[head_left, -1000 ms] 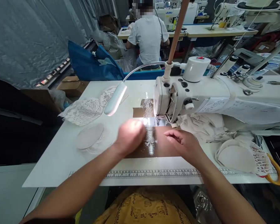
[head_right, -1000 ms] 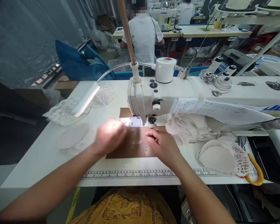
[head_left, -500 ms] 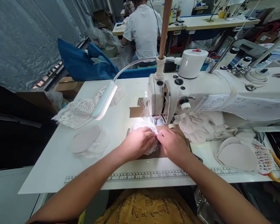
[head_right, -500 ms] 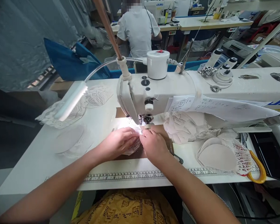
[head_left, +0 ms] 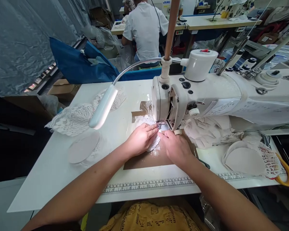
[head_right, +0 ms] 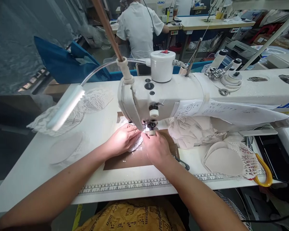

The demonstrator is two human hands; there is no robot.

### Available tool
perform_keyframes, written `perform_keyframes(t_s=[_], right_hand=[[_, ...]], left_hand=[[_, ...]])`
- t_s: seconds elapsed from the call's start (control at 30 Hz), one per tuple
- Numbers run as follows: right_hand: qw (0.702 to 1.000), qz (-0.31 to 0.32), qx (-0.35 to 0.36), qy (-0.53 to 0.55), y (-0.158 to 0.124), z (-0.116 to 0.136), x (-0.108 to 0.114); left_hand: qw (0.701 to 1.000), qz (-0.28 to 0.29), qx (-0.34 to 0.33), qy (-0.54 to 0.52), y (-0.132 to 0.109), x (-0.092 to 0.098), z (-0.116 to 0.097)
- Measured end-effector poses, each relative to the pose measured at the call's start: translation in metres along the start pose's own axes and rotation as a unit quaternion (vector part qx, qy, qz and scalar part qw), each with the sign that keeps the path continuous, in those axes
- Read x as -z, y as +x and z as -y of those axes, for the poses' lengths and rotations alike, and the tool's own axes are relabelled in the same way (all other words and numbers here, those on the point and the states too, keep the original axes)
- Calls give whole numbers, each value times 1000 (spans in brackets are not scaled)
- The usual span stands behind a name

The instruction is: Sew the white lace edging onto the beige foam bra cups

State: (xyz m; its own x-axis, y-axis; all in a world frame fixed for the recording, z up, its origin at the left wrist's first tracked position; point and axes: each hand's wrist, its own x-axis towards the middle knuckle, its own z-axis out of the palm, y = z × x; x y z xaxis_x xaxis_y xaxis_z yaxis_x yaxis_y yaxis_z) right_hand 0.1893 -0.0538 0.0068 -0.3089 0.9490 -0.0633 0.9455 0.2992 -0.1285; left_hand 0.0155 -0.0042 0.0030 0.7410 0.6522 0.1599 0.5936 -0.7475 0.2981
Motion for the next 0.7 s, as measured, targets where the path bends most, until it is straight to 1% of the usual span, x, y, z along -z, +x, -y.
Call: perform_keyframes(t_s=[0.13, 0.3, 0.53, 0.7], right_hand=[[1000, -6, 6, 0, 0, 0, -1], [999, -36, 27, 1, -4, -3, -6], [998, -42, 38, 7, -7, -7, -12], [997, -62, 43, 23, -11, -8, -13]], left_hand=[[1000, -11, -8, -20, 0, 0, 5], [999, -14, 3, -29, 2, -2, 8], [998, -19, 65, 1, 4, -7, 12], [994, -16, 101, 21, 4, -5, 11]])
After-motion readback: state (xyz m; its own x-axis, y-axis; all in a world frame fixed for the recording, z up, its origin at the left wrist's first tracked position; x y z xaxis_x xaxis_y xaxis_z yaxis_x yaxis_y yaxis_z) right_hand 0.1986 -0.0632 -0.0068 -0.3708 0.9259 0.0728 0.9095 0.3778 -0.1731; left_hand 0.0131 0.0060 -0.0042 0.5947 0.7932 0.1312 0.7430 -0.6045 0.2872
